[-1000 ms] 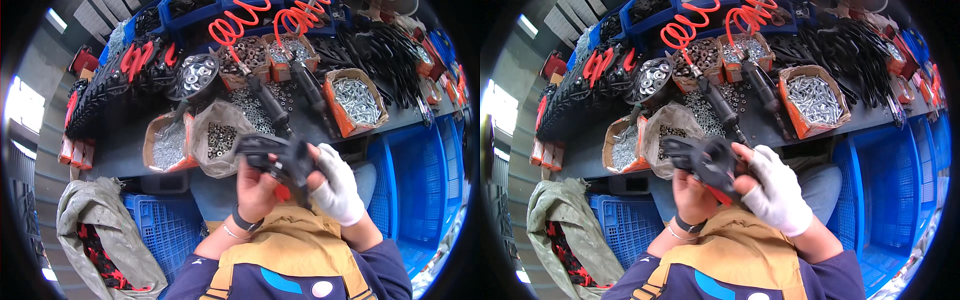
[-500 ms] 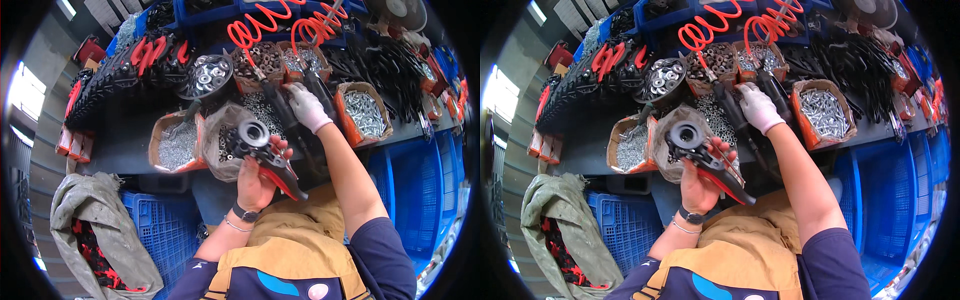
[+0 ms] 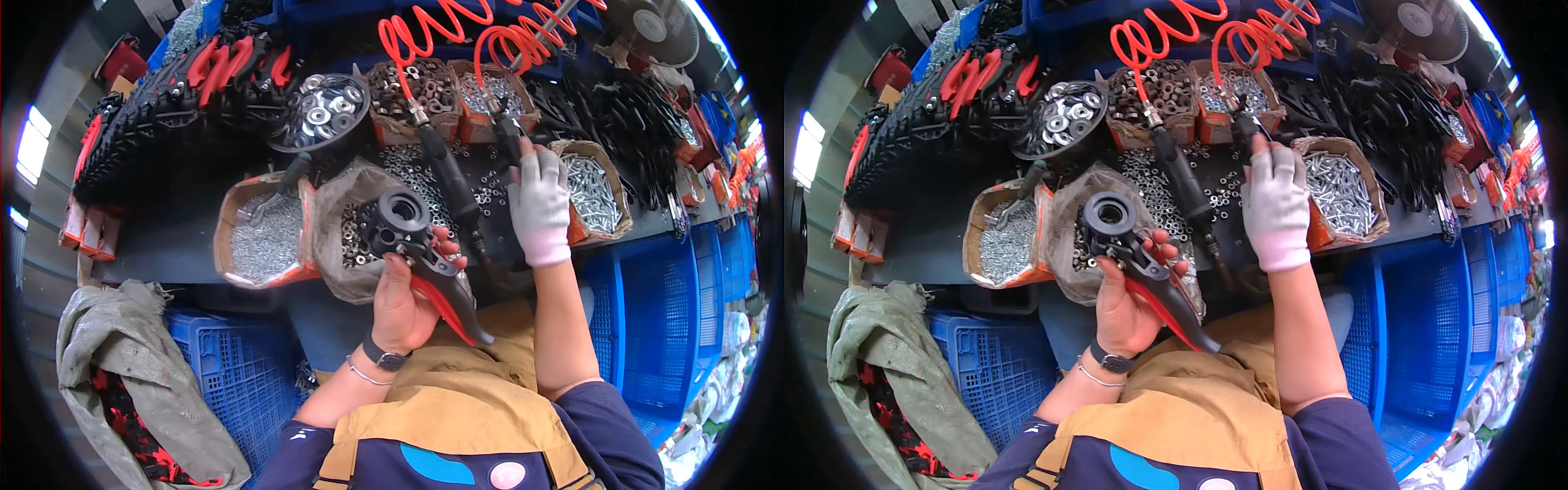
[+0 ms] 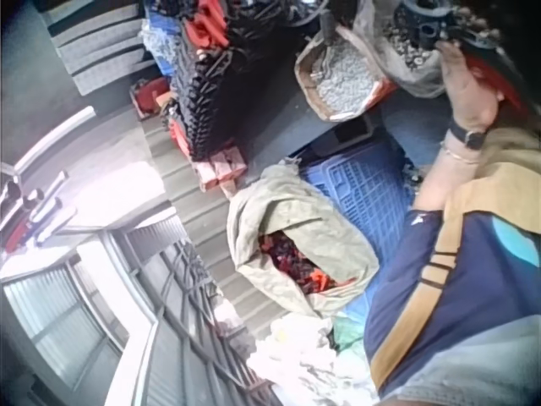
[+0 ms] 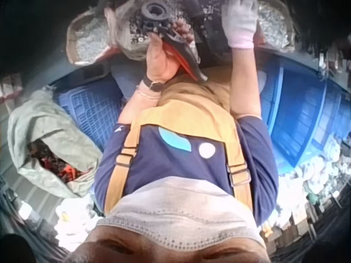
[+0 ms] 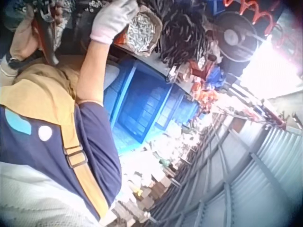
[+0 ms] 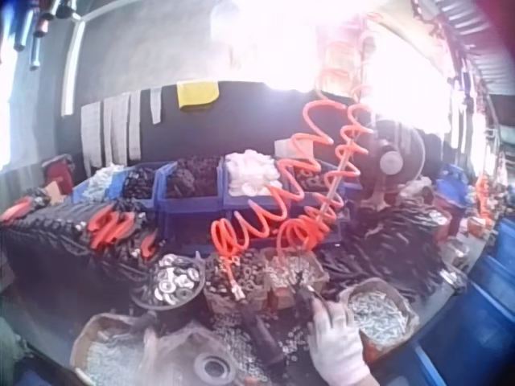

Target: The person assembles clamping tools by fitting handle components together, inserting bolts, and tightening them using a pneumatic screwdriver before placing the finished tools on the workbench.

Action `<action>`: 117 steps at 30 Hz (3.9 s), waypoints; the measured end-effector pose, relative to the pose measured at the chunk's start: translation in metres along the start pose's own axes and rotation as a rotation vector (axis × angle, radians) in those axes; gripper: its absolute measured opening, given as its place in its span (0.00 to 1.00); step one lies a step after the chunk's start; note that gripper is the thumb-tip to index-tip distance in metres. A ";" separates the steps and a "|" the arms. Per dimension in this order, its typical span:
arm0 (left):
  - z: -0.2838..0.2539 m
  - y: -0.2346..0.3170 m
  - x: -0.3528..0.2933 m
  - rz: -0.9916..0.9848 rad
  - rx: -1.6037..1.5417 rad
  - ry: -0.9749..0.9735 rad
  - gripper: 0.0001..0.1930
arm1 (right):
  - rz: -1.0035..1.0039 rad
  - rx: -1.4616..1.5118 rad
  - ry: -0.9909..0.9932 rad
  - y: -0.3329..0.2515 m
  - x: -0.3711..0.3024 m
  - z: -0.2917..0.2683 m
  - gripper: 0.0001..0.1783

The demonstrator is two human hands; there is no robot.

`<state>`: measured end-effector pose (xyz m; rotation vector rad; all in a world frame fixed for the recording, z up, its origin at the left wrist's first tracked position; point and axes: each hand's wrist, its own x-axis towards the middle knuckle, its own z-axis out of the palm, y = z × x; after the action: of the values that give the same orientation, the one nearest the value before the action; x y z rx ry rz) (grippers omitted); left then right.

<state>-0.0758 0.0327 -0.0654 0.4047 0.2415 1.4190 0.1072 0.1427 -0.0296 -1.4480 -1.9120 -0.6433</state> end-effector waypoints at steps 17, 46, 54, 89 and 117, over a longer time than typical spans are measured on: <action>0.061 0.012 -0.008 0.212 1.470 0.040 0.16 | 0.206 1.990 0.228 -0.015 0.021 -0.158 0.39; 0.038 0.010 -0.009 -0.040 0.705 0.207 0.13 | 0.278 1.555 0.309 -0.004 0.012 -0.053 0.27; 0.031 0.005 -0.007 0.008 0.645 0.212 0.13 | 0.405 1.477 0.173 0.006 0.016 0.011 0.23; 0.047 0.009 -0.026 0.208 1.222 0.090 0.15 | -0.253 1.710 0.043 -0.045 0.025 -0.157 0.32; 0.025 0.032 -0.030 -0.051 -0.210 -0.009 0.23 | 0.038 0.773 -0.514 -0.085 0.009 -0.069 0.10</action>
<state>-0.0989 0.0031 -0.0318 0.2304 0.0932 1.3769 0.0377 0.0761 0.0235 -1.1760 -2.1377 0.5131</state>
